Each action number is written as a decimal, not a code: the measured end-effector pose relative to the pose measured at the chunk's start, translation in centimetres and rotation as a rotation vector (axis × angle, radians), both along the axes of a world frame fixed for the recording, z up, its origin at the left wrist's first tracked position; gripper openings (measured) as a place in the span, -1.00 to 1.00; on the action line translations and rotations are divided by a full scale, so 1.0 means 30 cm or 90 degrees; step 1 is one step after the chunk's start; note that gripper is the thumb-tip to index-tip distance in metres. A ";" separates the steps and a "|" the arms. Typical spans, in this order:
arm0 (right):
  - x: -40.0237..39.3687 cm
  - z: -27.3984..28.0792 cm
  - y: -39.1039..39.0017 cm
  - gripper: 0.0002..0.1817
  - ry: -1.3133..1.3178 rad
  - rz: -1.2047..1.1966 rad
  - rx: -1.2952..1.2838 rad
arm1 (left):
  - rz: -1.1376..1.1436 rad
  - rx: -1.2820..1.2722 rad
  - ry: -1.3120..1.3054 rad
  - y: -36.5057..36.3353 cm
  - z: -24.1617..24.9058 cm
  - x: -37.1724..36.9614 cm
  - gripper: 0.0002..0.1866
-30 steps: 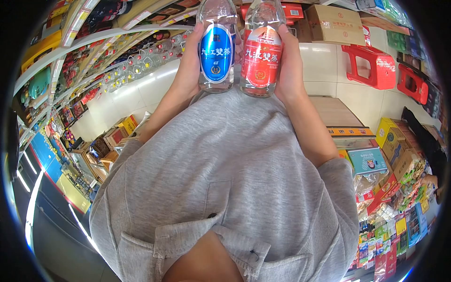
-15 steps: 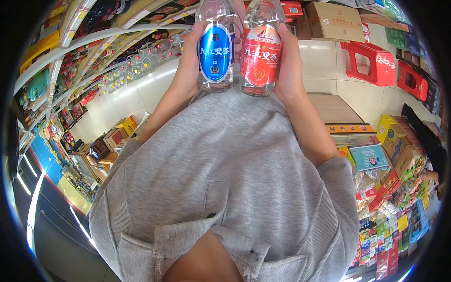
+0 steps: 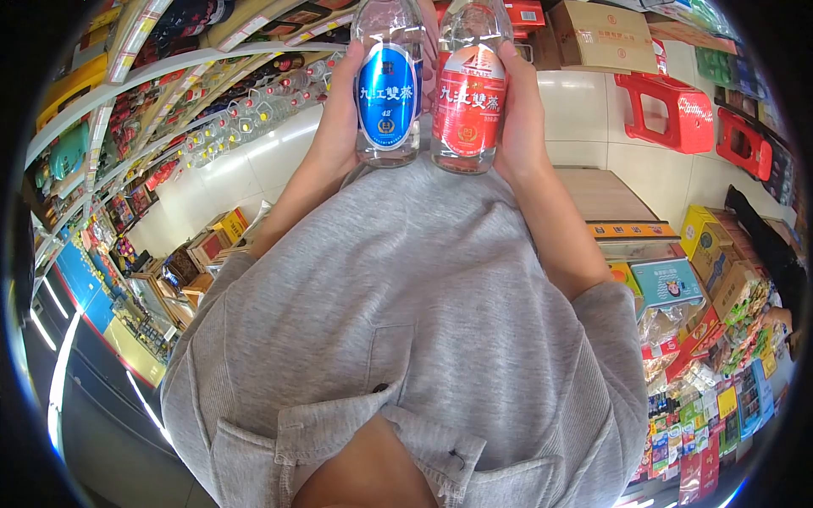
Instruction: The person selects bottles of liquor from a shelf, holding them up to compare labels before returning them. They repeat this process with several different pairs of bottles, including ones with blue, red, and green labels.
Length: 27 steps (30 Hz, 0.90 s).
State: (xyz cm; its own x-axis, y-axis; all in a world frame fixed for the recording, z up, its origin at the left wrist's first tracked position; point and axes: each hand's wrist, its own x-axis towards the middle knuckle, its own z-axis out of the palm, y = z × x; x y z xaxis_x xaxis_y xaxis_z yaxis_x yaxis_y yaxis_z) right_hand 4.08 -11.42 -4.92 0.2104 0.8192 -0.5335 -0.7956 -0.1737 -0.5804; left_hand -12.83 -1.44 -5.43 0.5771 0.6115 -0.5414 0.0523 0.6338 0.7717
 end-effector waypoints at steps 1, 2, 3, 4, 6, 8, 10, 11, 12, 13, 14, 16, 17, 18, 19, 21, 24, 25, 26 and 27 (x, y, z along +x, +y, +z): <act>0.001 0.000 -0.003 -0.39 0.012 0.003 0.006 | 0.004 -0.002 -0.002 -0.003 -0.011 -0.002 -0.22; 0.003 -0.001 -0.006 -0.38 0.023 0.007 0.013 | 0.008 -0.004 -0.004 -0.007 -0.022 -0.005 -0.22; 0.006 -0.001 -0.006 -0.37 0.035 0.010 0.021 | 0.011 -0.004 -0.006 -0.007 -0.017 0.000 -0.22; 0.005 0.000 -0.006 -0.36 0.029 0.007 0.018 | 0.027 -0.020 -0.024 -0.009 -0.007 0.005 -0.32; 0.002 0.004 -0.009 -0.34 0.019 0.000 0.011 | 0.057 -0.051 -0.060 -0.016 0.024 0.018 -0.51; 0.001 0.014 -0.011 -0.34 0.019 -0.002 0.008 | 0.066 -0.063 -0.056 -0.023 0.028 0.024 -0.49; 0.003 0.020 -0.018 -0.33 0.011 -0.005 0.000 | 0.046 -0.053 -0.037 -0.028 0.034 0.026 -0.39; 0.004 0.022 -0.020 -0.33 0.002 -0.006 -0.007 | 0.021 -0.037 -0.020 -0.029 0.040 0.023 -0.30; 0.005 0.022 -0.020 -0.33 -0.006 -0.008 -0.013 | -0.004 -0.021 -0.003 -0.029 0.045 0.023 -0.21; 0.007 0.022 -0.023 -0.33 -0.003 -0.006 -0.009 | -0.003 -0.017 -0.004 -0.033 0.049 0.025 -0.22; 0.009 0.021 -0.025 -0.33 -0.001 -0.005 -0.004 | -0.002 -0.013 -0.006 -0.037 0.054 0.028 -0.22; 0.013 0.024 -0.031 -0.33 0.011 -0.002 0.001 | -0.005 -0.010 -0.008 -0.041 0.055 0.032 -0.23; 0.010 0.031 -0.020 -0.33 0.020 -0.002 0.001 | -0.010 -0.012 -0.009 -0.027 0.053 0.027 -0.24; 0.014 0.035 -0.022 -0.33 0.028 -0.002 0.002 | -0.015 -0.012 -0.011 -0.026 0.051 0.028 -0.24; 0.021 0.029 -0.026 -0.33 0.034 0.010 0.015 | -0.012 -0.019 -0.012 -0.028 0.048 0.032 -0.24; 0.033 0.004 -0.040 -0.31 0.045 0.036 0.040 | -0.003 -0.031 -0.013 -0.032 0.043 0.036 -0.25; 0.031 -0.007 -0.041 -0.29 0.055 0.012 0.028 | -0.029 -0.003 -0.017 -0.032 0.053 0.039 -0.26; 0.030 -0.005 -0.040 -0.31 0.056 0.007 0.030 | -0.026 -0.005 -0.012 -0.030 0.055 0.042 -0.26; 0.029 0.000 -0.039 -0.32 0.057 0.002 0.031 | -0.025 -0.007 -0.007 -0.030 0.058 0.045 -0.26; 0.028 0.004 -0.040 -0.33 0.058 -0.004 0.031 | -0.024 -0.009 -0.003 -0.031 0.060 0.048 -0.26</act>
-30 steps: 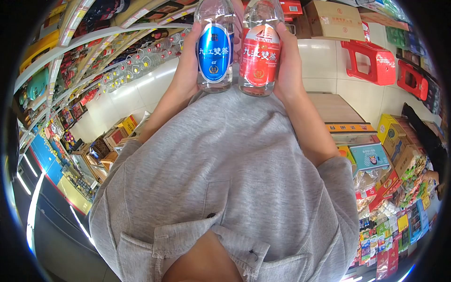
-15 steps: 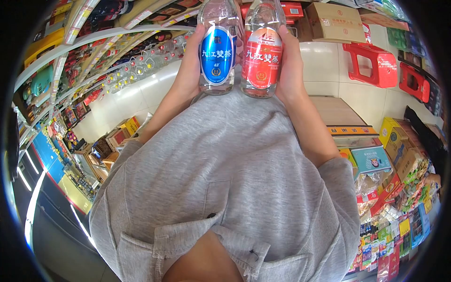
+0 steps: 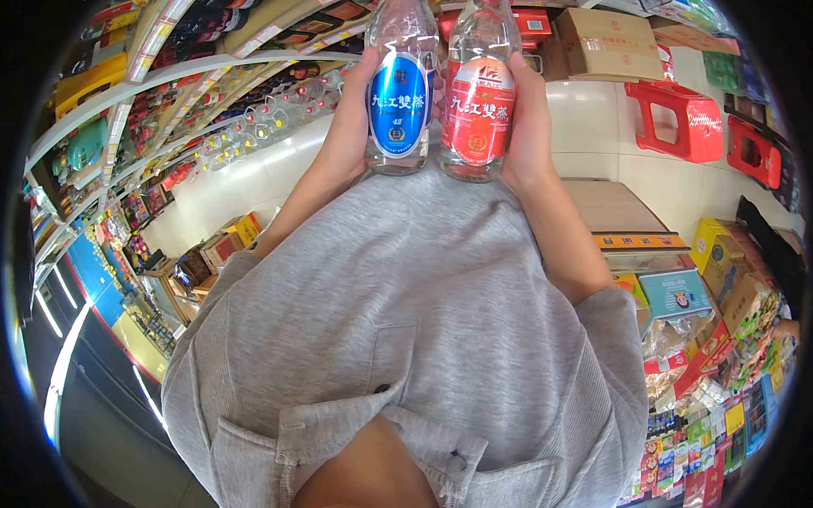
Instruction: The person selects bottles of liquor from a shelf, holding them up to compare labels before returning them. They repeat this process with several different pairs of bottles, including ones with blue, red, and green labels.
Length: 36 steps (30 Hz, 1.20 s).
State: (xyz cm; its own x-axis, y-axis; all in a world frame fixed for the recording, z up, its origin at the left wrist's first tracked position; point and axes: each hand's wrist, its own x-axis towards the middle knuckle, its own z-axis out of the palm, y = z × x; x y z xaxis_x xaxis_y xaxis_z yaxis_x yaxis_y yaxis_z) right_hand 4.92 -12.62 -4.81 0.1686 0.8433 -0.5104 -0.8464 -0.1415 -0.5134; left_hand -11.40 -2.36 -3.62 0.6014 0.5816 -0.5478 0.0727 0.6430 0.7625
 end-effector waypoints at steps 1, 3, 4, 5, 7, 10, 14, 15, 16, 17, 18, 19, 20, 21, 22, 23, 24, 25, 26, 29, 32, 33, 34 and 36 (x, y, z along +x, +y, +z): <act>0.000 0.003 -0.001 -0.33 0.002 -0.001 0.001 | -0.001 -0.002 0.002 0.000 0.003 0.002 -0.26; 0.003 0.007 0.001 -0.33 0.003 -0.005 0.002 | -0.002 -0.006 0.005 0.002 0.009 0.007 -0.25; 0.006 0.001 -0.001 -0.33 -0.002 -0.006 0.001 | -0.002 -0.002 0.006 0.002 0.009 0.010 -0.25; 0.006 -0.008 -0.002 -0.32 -0.007 -0.006 0.000 | -0.002 0.000 0.006 0.002 0.008 0.012 -0.25; 0.008 -0.011 0.001 -0.32 -0.007 -0.011 0.000 | 0.005 0.004 -0.005 0.006 0.005 0.016 -0.30; 0.006 -0.005 0.007 -0.32 0.002 -0.013 0.003 | 0.018 0.000 -0.025 0.010 0.003 0.021 -0.41; 0.009 -0.004 0.014 -0.33 -0.006 -0.012 -0.005 | -0.002 0.008 0.001 0.019 0.009 0.022 -0.30; 0.008 -0.002 0.018 -0.33 -0.008 -0.015 -0.010 | -0.011 0.016 0.012 0.022 0.011 0.021 -0.24; 0.009 -0.004 0.021 -0.32 -0.003 -0.013 -0.007 | -0.010 0.014 0.014 0.026 0.011 0.020 -0.24; 0.010 -0.007 0.024 -0.32 0.001 -0.012 -0.004 | -0.009 0.011 0.016 0.029 0.009 0.019 -0.24; 0.010 -0.009 0.027 -0.32 0.005 -0.012 -0.001 | -0.008 0.008 0.018 0.032 0.007 0.019 -0.24; 0.010 -0.009 0.031 -0.32 0.007 -0.013 0.000 | -0.007 0.011 0.018 0.036 0.004 0.019 -0.24; 0.011 -0.008 0.035 -0.32 0.008 -0.014 0.000 | -0.007 0.013 0.018 0.041 0.001 0.019 -0.24; 0.010 -0.007 0.038 -0.32 0.009 -0.015 0.001 | -0.007 0.016 0.018 0.044 0.000 0.019 -0.24; 0.009 -0.004 0.042 -0.32 0.009 -0.017 0.002 | -0.006 0.014 0.018 0.048 -0.002 0.019 -0.24; 0.008 -0.002 0.044 -0.32 0.009 -0.018 0.002 | -0.005 0.011 0.018 0.050 -0.004 0.020 -0.24; 0.007 0.000 0.045 -0.31 0.009 -0.018 0.001 | -0.003 0.008 0.018 0.052 -0.006 0.020 -0.24; 0.007 -0.001 0.046 -0.31 0.004 -0.019 -0.002 | -0.004 0.013 0.015 0.054 -0.003 0.023 -0.24; 0.007 -0.003 0.046 -0.31 0.000 -0.021 -0.006 | -0.005 0.018 0.013 0.054 0.003 0.027 -0.24; 0.005 -0.005 0.050 -0.29 0.000 -0.022 -0.017 | -0.011 0.017 0.008 0.059 0.004 0.026 -0.24; 0.004 -0.001 0.057 -0.29 -0.004 -0.030 -0.027 | -0.016 0.011 0.000 0.068 -0.002 0.026 -0.24; 0.002 0.000 0.060 -0.29 -0.006 -0.034 -0.031 | -0.017 0.008 -0.002 0.070 -0.004 0.025 -0.24; 0.000 0.003 0.061 -0.29 -0.008 -0.036 -0.035 | -0.015 0.005 -0.003 0.071 -0.006 0.024 -0.24; -0.004 0.007 0.065 -0.29 -0.013 -0.041 -0.044 | -0.012 0.000 -0.006 0.073 -0.010 0.023 -0.25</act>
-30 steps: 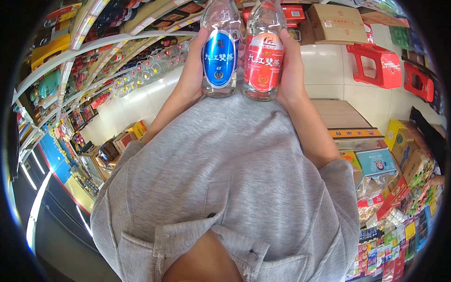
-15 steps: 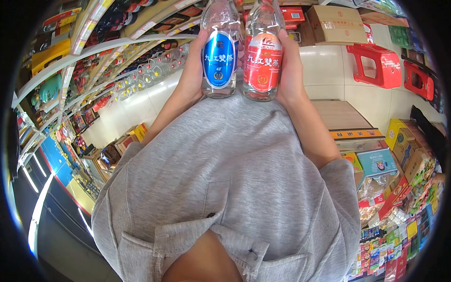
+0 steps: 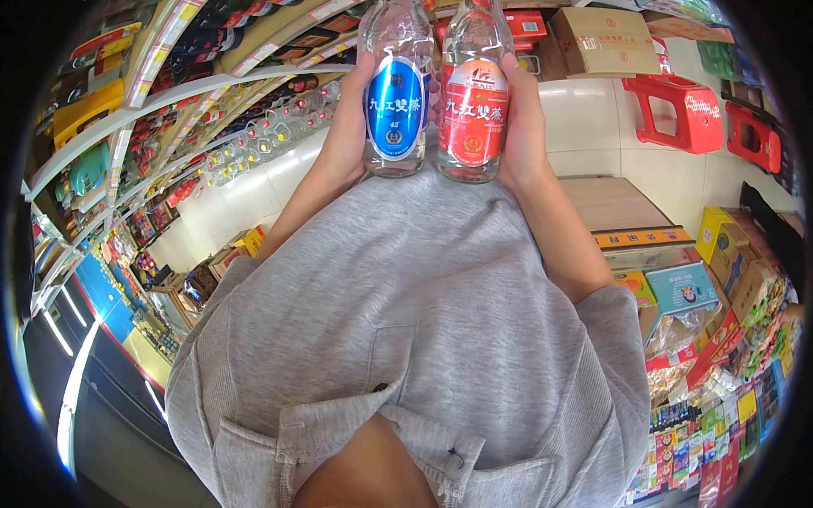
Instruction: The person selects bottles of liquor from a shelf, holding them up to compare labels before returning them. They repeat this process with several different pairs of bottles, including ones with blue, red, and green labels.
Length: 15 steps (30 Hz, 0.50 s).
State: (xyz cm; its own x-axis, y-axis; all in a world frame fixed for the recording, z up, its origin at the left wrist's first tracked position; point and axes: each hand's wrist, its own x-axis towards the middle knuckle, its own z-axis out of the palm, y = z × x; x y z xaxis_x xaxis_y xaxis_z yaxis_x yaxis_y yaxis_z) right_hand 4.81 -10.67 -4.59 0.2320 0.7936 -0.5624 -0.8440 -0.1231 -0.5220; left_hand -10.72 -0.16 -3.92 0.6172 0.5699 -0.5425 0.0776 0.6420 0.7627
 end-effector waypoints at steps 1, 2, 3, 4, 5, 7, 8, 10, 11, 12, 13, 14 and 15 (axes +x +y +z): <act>0.001 -0.003 0.000 -0.29 -0.005 0.005 0.004 | 0.007 -0.005 0.002 0.000 -0.004 -0.001 -0.25; 0.003 -0.010 -0.002 -0.29 -0.010 0.010 0.008 | 0.014 -0.011 0.003 -0.001 -0.009 -0.001 -0.25; 0.004 -0.014 -0.004 -0.29 -0.015 0.015 0.011 | 0.021 -0.017 0.005 -0.001 -0.013 -0.002 -0.26; 0.002 -0.010 -0.003 -0.29 -0.013 0.018 0.013 | 0.015 -0.014 0.001 0.001 -0.013 -0.003 -0.26; 0.001 -0.003 -0.002 -0.29 -0.010 0.020 0.015 | 0.009 -0.012 -0.003 0.003 -0.012 -0.005 -0.26; -0.002 -0.003 -0.002 -0.29 -0.009 0.023 0.014 | 0.003 -0.011 -0.001 0.005 -0.010 -0.008 -0.26; -0.002 -0.008 -0.003 -0.29 -0.011 0.024 0.013 | 0.004 -0.012 0.005 0.005 -0.007 -0.009 -0.26; -0.004 -0.009 -0.003 -0.29 -0.015 0.027 0.010 | 0.006 -0.020 0.009 0.003 -0.005 -0.012 -0.26; -0.005 -0.009 -0.004 -0.29 -0.018 0.028 0.008 | 0.008 -0.028 0.007 0.002 -0.006 -0.013 -0.25; -0.005 -0.009 -0.005 -0.29 -0.021 0.030 0.007 | 0.010 -0.036 0.005 0.000 -0.007 -0.014 -0.25; -0.007 -0.010 -0.004 -0.29 -0.015 0.029 0.009 | 0.007 -0.031 0.004 0.001 -0.008 -0.016 -0.25; -0.007 -0.012 -0.005 -0.29 -0.010 0.029 0.010 | 0.005 -0.026 0.004 0.001 -0.009 -0.017 -0.25; -0.008 -0.013 -0.006 -0.30 -0.004 0.028 0.011 | 0.003 -0.022 0.003 0.000 -0.010 -0.018 -0.24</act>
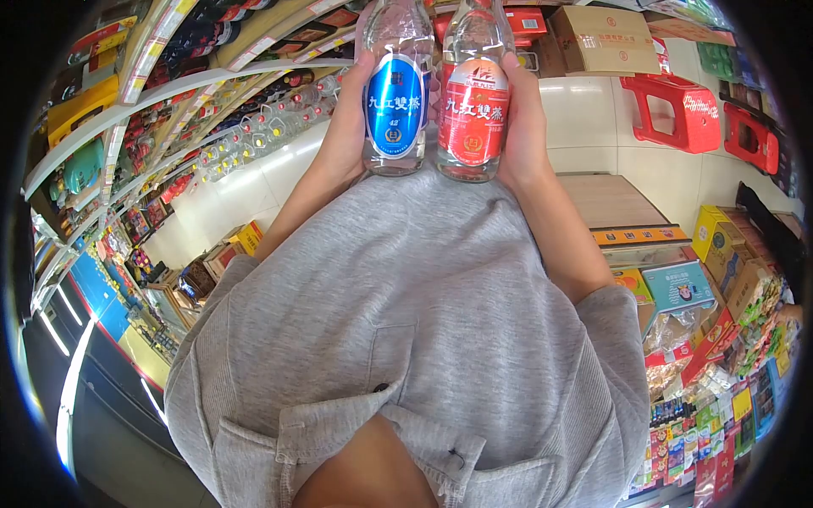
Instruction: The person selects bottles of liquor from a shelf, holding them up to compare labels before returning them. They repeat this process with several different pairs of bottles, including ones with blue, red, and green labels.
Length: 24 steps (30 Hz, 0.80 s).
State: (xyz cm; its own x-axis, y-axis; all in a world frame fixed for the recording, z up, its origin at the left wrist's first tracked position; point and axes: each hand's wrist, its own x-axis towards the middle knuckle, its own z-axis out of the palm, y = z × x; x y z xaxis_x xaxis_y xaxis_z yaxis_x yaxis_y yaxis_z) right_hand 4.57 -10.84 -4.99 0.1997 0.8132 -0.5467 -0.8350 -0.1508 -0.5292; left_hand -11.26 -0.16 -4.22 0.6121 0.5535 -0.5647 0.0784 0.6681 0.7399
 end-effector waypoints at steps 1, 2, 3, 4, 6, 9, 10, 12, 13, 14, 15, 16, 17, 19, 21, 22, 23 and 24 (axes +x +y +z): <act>-0.001 -0.003 -0.001 -0.30 -0.002 -0.003 -0.002 | 0.003 -0.005 0.001 -0.003 0.000 -0.001 -0.24; -0.003 -0.007 -0.002 -0.30 -0.005 -0.006 -0.004 | 0.007 -0.010 0.003 -0.006 0.000 -0.001 -0.24; -0.003 -0.009 -0.003 -0.30 -0.007 -0.010 -0.006 | 0.010 -0.015 0.004 -0.008 -0.001 -0.001 -0.23; -0.003 -0.009 -0.004 -0.30 -0.005 -0.008 -0.001 | 0.008 -0.015 0.006 -0.008 -0.001 -0.002 -0.23; -0.002 -0.009 -0.005 -0.31 0.000 -0.006 0.009 | 0.004 -0.016 0.010 -0.008 -0.002 -0.006 -0.22; 0.001 -0.011 -0.005 -0.31 0.006 -0.004 0.017 | 0.009 -0.011 0.009 -0.011 -0.006 -0.005 -0.22; 0.003 -0.013 -0.007 -0.31 0.010 -0.004 0.020 | 0.017 -0.016 -0.003 -0.011 -0.008 -0.003 -0.30; 0.004 -0.019 -0.010 -0.32 0.018 -0.003 0.027 | 0.033 -0.024 -0.026 -0.011 -0.010 0.000 -0.45; 0.005 -0.018 -0.011 -0.31 0.014 -0.003 0.022 | 0.029 -0.024 -0.031 -0.012 -0.008 0.001 -0.46; 0.006 -0.016 -0.012 -0.31 0.010 -0.003 0.017 | 0.025 -0.024 -0.036 -0.012 -0.005 0.003 -0.46; 0.007 -0.015 -0.013 -0.31 0.007 -0.003 0.012 | 0.021 -0.025 -0.041 -0.012 -0.003 0.005 -0.47; 0.008 -0.016 -0.014 -0.31 0.002 -0.003 0.009 | 0.022 -0.025 -0.041 -0.012 -0.001 0.006 -0.47; 0.011 -0.017 -0.014 -0.31 -0.003 -0.002 0.006 | 0.022 -0.025 -0.042 -0.012 0.001 0.008 -0.48; 0.015 -0.015 -0.014 -0.31 -0.005 -0.003 0.002 | 0.023 -0.021 -0.035 -0.012 0.002 0.011 -0.48; 0.017 -0.010 -0.011 -0.31 0.002 -0.007 -0.002 | 0.023 -0.014 -0.022 -0.012 -0.002 0.015 -0.48; 0.020 -0.013 -0.013 -0.31 0.007 0.000 0.006 | 0.025 -0.017 -0.023 -0.012 0.000 0.018 -0.48; 0.026 -0.017 -0.016 -0.31 0.012 0.006 0.015 | 0.026 -0.020 -0.025 -0.014 0.004 0.022 -0.48; 0.029 -0.020 -0.018 -0.30 0.016 0.013 0.023 | 0.027 -0.023 -0.026 -0.015 0.006 0.025 -0.48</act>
State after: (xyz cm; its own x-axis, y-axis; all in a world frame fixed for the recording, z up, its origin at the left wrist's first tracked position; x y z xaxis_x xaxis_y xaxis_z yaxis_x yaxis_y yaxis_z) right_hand 5.45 -11.36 -5.60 0.1691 0.8364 -0.5215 -0.8450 -0.1493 -0.5135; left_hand -10.51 -0.61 -4.05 0.6115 0.5592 -0.5598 0.0191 0.6968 0.7170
